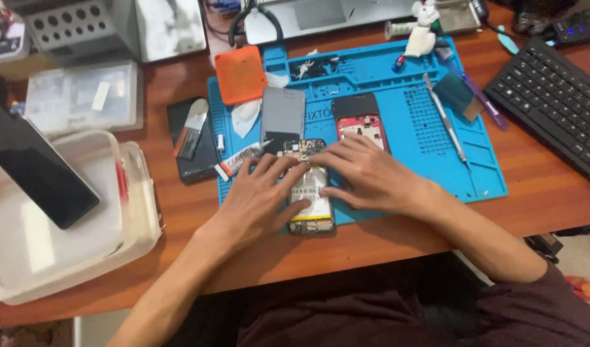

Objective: The person uses a red prying tool to separate the screen assembly from the back housing of a smartphone. They carefully work around the edges to release the adhesive, then lift the screen to reveal the internal components, including the battery and motherboard.

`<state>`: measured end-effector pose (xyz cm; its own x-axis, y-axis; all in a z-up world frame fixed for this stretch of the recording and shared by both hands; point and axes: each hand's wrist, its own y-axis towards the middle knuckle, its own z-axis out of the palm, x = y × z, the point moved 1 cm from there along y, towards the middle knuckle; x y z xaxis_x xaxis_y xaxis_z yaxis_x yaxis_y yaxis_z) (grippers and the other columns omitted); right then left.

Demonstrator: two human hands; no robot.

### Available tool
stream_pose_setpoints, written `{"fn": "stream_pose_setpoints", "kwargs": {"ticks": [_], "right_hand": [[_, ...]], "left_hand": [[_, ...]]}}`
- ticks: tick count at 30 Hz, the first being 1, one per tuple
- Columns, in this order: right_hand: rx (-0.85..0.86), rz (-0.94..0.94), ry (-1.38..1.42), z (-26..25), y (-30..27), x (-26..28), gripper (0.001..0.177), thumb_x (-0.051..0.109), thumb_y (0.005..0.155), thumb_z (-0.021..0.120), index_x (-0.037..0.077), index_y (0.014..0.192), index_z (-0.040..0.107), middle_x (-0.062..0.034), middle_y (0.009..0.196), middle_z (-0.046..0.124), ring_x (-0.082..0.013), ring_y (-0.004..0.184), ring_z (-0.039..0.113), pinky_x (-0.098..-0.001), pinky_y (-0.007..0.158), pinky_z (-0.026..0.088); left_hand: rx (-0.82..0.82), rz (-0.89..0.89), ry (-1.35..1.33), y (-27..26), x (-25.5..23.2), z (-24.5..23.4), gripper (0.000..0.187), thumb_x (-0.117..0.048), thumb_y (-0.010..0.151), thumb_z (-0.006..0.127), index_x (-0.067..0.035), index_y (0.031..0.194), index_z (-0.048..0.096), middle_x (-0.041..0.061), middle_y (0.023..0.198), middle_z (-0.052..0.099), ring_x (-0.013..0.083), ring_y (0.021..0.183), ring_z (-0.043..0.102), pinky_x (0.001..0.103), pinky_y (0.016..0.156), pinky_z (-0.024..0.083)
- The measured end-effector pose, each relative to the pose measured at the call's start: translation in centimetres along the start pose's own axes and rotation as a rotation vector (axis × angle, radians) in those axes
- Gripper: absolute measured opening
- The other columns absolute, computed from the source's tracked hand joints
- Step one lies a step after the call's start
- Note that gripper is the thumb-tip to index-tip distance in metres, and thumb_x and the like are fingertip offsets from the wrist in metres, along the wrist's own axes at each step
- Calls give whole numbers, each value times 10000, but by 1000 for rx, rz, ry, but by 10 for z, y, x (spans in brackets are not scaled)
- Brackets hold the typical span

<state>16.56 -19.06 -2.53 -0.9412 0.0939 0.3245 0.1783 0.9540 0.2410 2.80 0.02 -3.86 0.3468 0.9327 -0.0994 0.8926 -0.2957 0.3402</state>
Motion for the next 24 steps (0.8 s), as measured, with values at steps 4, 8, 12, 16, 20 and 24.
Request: {"fn": "stream_pose_setpoints", "kwargs": {"ticks": [4, 8, 12, 16, 20, 24], "right_hand": [[-41, -24, -80, 13, -1, -8, 301, 246, 948, 687, 127, 1219, 632, -72, 1063, 665, -269, 1062, 664, -521, 1004, 488], [-75, 40, -97, 17, 3, -5, 270, 125, 966, 629, 173, 1232, 617, -23, 944, 648, -213, 942, 684, -429, 904, 544], [-100, 79, -92, 12, 7, 0, 311, 64, 968, 596, 177, 1258, 581, 0, 918, 628, -198, 903, 674, -406, 862, 556], [-161, 46, -70, 10, 8, 4, 372, -9, 948, 585, 162, 1278, 565, 3, 886, 603, -184, 835, 655, -373, 809, 548], [-174, 56, -45, 18, 6, 1, 365, -6, 955, 577, 154, 1283, 562, 11, 881, 585, -166, 798, 639, -328, 748, 533], [-175, 52, -22, 25, 6, -3, 381, -25, 950, 579, 139, 1294, 567, -2, 874, 580, -168, 790, 629, -308, 709, 518]], "left_hand": [[-29, 9, 60, 3, -5, -1, 550, -373, 870, 768, -129, 1322, 572, 49, 1132, 561, 250, 1048, 575, 433, 846, 488], [38, -34, 49, 2, -7, 2, 490, -342, 933, 716, -142, 1352, 561, 50, 1122, 577, 236, 1058, 602, 444, 896, 491], [-9, -28, 99, 3, -8, 5, 493, -349, 954, 694, -132, 1375, 556, 73, 1137, 585, 252, 1094, 612, 461, 925, 487], [-66, -49, 62, 5, -10, 4, 547, -326, 927, 724, -115, 1392, 528, 104, 1180, 580, 272, 1132, 604, 484, 943, 477], [-35, -73, 67, 4, -9, 7, 545, -343, 947, 693, -118, 1409, 511, 83, 1128, 604, 261, 1119, 632, 503, 975, 465], [-34, -90, 51, 3, -8, 15, 534, -347, 941, 705, -119, 1390, 528, 91, 1105, 613, 271, 1125, 635, 518, 999, 465]]}}
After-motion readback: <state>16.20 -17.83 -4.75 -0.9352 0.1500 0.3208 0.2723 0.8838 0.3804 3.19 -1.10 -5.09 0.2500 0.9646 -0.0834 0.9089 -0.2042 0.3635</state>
